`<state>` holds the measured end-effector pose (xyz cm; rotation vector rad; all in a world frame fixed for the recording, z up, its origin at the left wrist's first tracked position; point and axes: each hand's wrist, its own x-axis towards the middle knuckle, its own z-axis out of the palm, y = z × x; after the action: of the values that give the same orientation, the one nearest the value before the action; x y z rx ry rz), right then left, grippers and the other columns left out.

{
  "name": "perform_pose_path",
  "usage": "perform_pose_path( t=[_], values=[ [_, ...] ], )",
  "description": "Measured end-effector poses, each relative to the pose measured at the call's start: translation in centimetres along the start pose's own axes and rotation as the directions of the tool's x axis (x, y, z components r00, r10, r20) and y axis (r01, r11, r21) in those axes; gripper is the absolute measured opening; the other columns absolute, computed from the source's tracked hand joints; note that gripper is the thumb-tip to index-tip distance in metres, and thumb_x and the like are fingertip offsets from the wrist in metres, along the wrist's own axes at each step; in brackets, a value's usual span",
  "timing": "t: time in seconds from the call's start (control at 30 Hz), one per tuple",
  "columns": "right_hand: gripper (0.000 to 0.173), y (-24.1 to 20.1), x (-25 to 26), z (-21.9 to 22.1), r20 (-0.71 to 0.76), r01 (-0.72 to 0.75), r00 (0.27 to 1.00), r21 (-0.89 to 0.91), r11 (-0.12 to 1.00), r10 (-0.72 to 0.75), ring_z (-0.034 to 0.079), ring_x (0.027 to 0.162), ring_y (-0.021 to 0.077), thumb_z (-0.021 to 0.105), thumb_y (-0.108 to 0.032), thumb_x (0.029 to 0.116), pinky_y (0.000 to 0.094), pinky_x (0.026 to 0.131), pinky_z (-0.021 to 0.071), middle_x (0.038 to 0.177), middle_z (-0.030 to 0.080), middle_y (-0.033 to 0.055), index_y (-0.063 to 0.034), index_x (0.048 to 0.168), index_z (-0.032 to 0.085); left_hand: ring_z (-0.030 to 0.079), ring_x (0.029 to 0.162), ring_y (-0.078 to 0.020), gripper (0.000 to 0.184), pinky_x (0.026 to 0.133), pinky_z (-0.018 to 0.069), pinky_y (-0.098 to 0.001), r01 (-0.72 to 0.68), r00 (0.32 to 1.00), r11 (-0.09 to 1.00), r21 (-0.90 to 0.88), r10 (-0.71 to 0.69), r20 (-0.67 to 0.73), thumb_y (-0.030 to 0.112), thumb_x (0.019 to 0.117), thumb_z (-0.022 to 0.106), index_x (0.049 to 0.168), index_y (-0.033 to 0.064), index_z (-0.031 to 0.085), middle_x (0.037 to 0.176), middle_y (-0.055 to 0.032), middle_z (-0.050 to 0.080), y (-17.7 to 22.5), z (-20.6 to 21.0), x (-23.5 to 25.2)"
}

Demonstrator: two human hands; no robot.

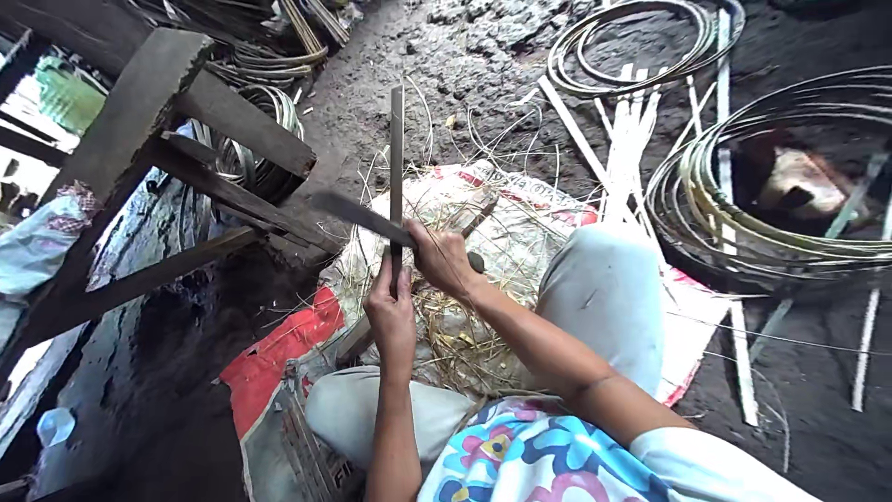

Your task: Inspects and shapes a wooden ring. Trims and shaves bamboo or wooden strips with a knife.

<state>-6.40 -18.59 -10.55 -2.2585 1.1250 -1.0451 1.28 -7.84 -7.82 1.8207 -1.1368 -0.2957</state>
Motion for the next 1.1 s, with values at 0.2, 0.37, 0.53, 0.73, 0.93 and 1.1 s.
perform_pose_path(
  t=[0.2, 0.37, 0.53, 0.73, 0.93, 1.1],
  values=[
    [0.042, 2.7, 8.2, -2.6, 0.227, -0.387, 0.899, 0.013, 0.922, 0.374, 0.069, 0.097, 0.0497, 0.044, -0.012, 0.1048, 0.0678, 0.08, 0.0505, 0.102, 0.071, 0.0267, -0.0148, 0.146, 0.055, 0.055, 0.061, -0.0014, 0.045, 0.059, 0.0481, -0.0201, 0.091, 0.992, 0.993, -0.075, -0.083, 0.099, 0.011, 0.1003, 0.065, 0.144, 0.0029, 0.058, 0.106, -0.009, 0.074, -1.6, -1.0, -3.9],
    [0.037, 2.3, 6.3, -2.4, 0.128, -0.307, 0.946, 0.057, 0.95, 0.298, 0.07, 0.082, 0.0473, 0.048, -0.01, 0.1036, 0.0646, 0.069, 0.0524, 0.088, 0.071, 0.0244, -0.0086, 0.138, 0.06, 0.067, 0.084, 0.0001, 0.044, 0.079, 0.0535, -0.0164, 0.081, 0.993, 0.995, -0.059, -0.076, 0.086, 0.008, 0.0992, 0.066, 0.141, -0.0011, 0.059, 0.12, -0.0131, 0.072, -1.8, -1.9, -4.8],
    [0.035, 1.4, 3.9, -2.0, 0.101, -0.213, 0.974, 0.116, 0.97, 0.202, 0.07, 0.075, 0.0453, 0.051, -0.009, 0.1024, 0.0622, 0.065, 0.0525, 0.082, 0.07, 0.0232, -0.0045, 0.135, 0.062, 0.055, 0.062, 0.0033, 0.044, 0.057, 0.0476, -0.015, 0.088, 0.993, 0.984, -0.157, -0.075, 0.087, 0.006, 0.098, 0.066, 0.141, -0.0027, 0.058, 0.108, -0.0072, 0.074, -2.0, -2.6, -5.4],
    [0.039, 1.3, 5.1, -2.0, 0.163, -0.308, 0.943, 0.085, 0.948, 0.291, 0.07, 0.08, 0.0445, 0.047, -0.011, 0.1053, 0.0618, 0.068, 0.0526, 0.09, 0.071, 0.0228, -0.0116, 0.143, 0.056, 0.051, 0.057, 0.0025, 0.045, 0.05, 0.0433, -0.0161, 0.165, 0.985, 0.959, -0.23, -0.15, 0.083, 0.004, 0.0978, 0.066, 0.141, -0.0038, 0.057, 0.108, -0.007, 0.074, -3.0, -2.6, -6.8],
    [0.034, 1.2, 5.0, -1.5, 0.241, -0.252, 0.94, 0.014, 0.968, 0.241, 0.07, 0.089, 0.0484, 0.047, -0.012, 0.1048, 0.0646, 0.074, 0.0525, 0.093, 0.071, 0.0253, -0.0044, 0.135, 0.06, 0.048, 0.055, 0.002, 0.046, 0.049, 0.0418, -0.0167, 0.17, 0.982, 0.959, -0.227, -0.145, 0.121, 0.006, 0.0991, 0.064, 0.143, -0.0038, 0.055, 0.105, -0.0066, 0.073, -3.3, -4.0, -7.6],
    [0.028, 0.0, 5.0, -1.2, 0.175, -0.242, 0.955, -0.01, 0.97, 0.24, 0.072, 0.087, 0.0449, 0.048, -0.01, 0.1038, 0.0616, 0.073, 0.0526, 0.09, 0.072, 0.0231, -0.0016, 0.126, 0.063, 0.049, 0.054, 0.0018, 0.046, 0.049, 0.042, -0.0169, 0.193, 0.98, 0.952, -0.239, -0.173, 0.102, 0.007, 0.0991, 0.065, 0.143, -0.0032, 0.055, 0.1, -0.0053, 0.074, -4.1, -4.0, -8.0]
  ],
)
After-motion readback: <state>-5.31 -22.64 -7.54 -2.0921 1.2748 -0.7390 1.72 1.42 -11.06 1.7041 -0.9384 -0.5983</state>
